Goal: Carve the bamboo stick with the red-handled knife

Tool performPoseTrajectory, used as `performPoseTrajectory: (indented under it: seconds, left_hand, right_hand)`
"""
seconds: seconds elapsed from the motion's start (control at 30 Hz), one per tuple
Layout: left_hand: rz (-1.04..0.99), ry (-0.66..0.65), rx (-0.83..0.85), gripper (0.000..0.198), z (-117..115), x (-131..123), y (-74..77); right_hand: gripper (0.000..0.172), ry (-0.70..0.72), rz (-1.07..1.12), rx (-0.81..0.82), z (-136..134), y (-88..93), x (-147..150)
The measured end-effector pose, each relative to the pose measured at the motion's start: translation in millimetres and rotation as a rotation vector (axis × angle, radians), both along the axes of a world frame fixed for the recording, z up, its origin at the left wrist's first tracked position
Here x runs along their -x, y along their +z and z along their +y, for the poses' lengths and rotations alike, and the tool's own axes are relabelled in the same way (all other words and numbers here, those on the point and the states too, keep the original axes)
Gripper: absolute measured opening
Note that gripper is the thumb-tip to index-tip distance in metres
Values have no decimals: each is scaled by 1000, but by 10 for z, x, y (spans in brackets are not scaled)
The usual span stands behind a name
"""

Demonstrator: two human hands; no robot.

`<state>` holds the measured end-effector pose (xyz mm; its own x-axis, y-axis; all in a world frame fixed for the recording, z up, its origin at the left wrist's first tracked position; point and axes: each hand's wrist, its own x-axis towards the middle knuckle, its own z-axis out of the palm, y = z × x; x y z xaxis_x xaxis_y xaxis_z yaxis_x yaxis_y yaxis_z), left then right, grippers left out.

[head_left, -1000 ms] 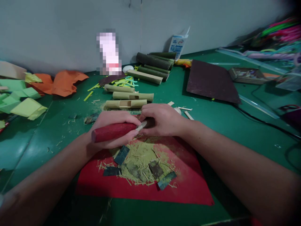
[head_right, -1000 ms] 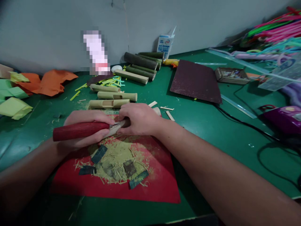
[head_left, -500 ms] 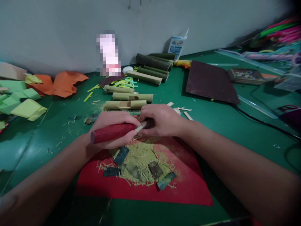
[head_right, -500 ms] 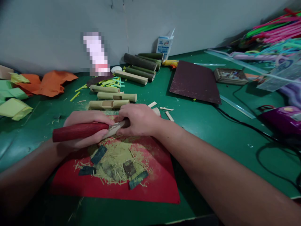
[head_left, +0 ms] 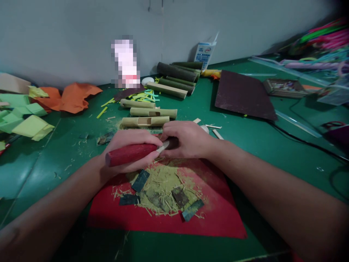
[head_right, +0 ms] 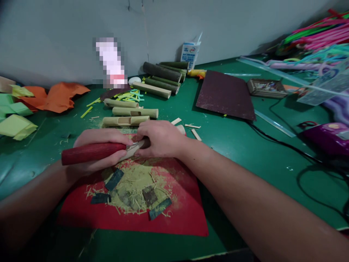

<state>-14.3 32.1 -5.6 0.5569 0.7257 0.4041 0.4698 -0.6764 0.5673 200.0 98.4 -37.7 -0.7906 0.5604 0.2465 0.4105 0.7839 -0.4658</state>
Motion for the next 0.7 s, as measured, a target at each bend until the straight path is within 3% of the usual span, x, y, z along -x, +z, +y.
performPoseTrajectory:
  seconds: [0.33, 0.7]
  left_hand:
    - [-49, 66, -48, 10, -23, 8, -40]
    - [-37, 27, -190, 10, -26, 54, -59]
  right_hand:
    - [26, 7, -2, 13, 4, 1, -25]
    - [28, -4, -25, 36, 9, 19, -14]
